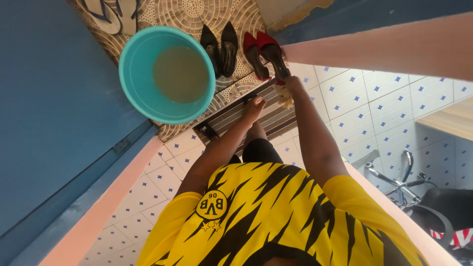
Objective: The person cleans a pair of black high-heeled shoes and a red high-heeled shoe using a cloth and soapy water in a bucket. They scrub the exterior and interior of the shoes one at a time and wipe them down with the cloth.
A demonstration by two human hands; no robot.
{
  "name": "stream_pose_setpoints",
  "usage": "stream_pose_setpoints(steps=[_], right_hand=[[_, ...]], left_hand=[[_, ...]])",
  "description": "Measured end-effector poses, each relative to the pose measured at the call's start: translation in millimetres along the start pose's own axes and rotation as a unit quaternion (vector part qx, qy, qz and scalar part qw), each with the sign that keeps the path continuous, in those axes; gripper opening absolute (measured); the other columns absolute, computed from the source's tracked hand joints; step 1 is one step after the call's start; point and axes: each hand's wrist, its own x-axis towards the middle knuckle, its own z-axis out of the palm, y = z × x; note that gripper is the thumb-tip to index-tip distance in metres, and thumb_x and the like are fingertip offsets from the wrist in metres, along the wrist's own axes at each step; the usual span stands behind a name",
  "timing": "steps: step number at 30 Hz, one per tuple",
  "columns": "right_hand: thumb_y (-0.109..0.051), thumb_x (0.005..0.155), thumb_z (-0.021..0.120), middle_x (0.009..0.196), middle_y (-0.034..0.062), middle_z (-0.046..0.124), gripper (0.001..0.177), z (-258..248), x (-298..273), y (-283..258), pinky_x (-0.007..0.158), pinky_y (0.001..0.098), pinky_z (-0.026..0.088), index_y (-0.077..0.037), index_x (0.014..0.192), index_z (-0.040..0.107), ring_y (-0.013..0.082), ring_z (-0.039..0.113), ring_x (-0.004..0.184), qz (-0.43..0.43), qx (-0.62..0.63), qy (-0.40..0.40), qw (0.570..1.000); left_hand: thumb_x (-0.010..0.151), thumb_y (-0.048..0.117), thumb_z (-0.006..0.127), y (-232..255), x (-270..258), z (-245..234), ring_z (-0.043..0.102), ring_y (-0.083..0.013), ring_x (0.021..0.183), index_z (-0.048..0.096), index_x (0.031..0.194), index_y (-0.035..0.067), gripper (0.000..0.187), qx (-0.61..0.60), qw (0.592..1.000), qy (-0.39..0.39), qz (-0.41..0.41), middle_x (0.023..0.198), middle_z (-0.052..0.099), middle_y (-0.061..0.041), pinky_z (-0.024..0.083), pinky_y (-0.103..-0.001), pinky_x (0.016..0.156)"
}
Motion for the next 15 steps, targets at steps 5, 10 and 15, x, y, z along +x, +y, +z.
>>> stream_pose_setpoints(steps=[5,10,15], right_hand=[[-0.018,0.097,0.062,0.099,0.0177,0.073,0.03,22,80,-7,0.076,0.0417,0.062,0.006,0.114,0.07,0.0282,0.073,0.083,0.11,0.371,-0.084,0.918],[-0.014,0.092,0.061,0.1,0.0167,0.07,0.03,45,145,-29,0.077,0.0452,0.064,0.0,0.119,0.062,0.0316,0.072,0.086,0.137,0.477,-0.082,0.864],[-0.014,0.092,0.063,0.1,0.0165,0.069,0.029,73,215,-45,0.076,0.0463,0.064,-0.001,0.119,0.062,0.0321,0.071,0.087,0.106,0.503,-0.037,0.857]], left_hand=[[0.099,0.041,0.062,8,35,-16,0.058,-0.0309,0.134,0.053,0.142,-0.005,0.064,-0.032,0.999,0.019,0.006,0.143,0.059,-0.022,0.046,-0.039,0.109],[0.102,0.042,0.058,-10,65,-42,0.061,-0.0289,0.132,0.059,0.137,-0.003,0.057,0.008,0.998,0.065,0.01,0.14,0.064,-0.019,0.046,-0.037,0.11],[0.099,0.041,0.062,-30,103,-60,0.065,-0.0328,0.125,0.064,0.132,0.003,0.05,0.126,0.984,0.126,0.002,0.132,0.069,-0.02,0.05,-0.04,0.105]])
